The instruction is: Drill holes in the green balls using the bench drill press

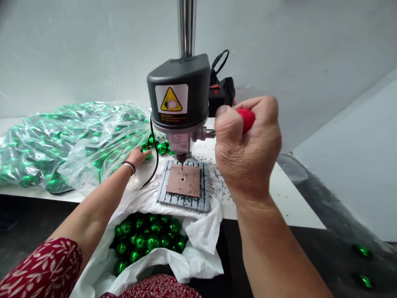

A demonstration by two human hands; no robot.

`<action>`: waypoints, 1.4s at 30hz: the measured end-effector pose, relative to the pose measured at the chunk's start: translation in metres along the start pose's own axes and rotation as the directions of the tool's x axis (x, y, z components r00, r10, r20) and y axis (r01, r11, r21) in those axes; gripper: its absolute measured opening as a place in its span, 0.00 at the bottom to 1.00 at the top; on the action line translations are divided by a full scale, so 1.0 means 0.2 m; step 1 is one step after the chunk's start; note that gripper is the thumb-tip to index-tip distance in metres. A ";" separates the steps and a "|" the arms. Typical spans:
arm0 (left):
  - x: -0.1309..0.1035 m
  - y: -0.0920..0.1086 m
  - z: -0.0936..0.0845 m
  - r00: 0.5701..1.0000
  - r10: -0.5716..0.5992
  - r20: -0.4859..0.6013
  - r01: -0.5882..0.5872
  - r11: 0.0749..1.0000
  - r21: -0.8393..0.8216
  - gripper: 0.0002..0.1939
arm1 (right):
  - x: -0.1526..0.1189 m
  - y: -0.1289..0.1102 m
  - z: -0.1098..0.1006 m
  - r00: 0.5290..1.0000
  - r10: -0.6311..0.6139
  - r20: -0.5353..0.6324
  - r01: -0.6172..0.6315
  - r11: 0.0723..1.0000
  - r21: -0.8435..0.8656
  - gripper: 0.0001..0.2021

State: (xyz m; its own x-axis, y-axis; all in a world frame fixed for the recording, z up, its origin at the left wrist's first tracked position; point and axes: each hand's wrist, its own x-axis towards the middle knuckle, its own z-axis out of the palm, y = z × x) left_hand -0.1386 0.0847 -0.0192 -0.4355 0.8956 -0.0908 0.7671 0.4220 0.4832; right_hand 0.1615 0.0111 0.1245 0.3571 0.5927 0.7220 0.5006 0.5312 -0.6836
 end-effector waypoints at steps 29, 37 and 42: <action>-0.67 0.18 0.12 0.923 0.271 0.274 0.004 0.705 -0.709 0.25 | -0.05 0.04 0.02 0.993 -0.115 -0.008 0.115 0.992 0.051 0.09; -0.65 0.25 0.24 0.949 0.283 0.138 -0.151 0.795 -0.587 0.25 | -0.04 0.01 0.00 0.996 -0.070 0.052 0.064 0.992 0.106 0.10; -0.66 0.28 0.24 0.945 0.306 0.115 -0.200 0.820 -0.537 0.25 | -0.03 0.01 -0.01 0.995 -0.076 0.069 0.065 0.987 0.149 0.11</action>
State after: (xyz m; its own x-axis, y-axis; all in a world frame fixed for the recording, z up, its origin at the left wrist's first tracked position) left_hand -0.0149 -0.0018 -0.0224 -0.1233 0.9916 -0.0381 0.4627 0.0914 0.8818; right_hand 0.1621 0.0064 0.1192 0.2624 0.5913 0.7626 0.3997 0.6527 -0.6436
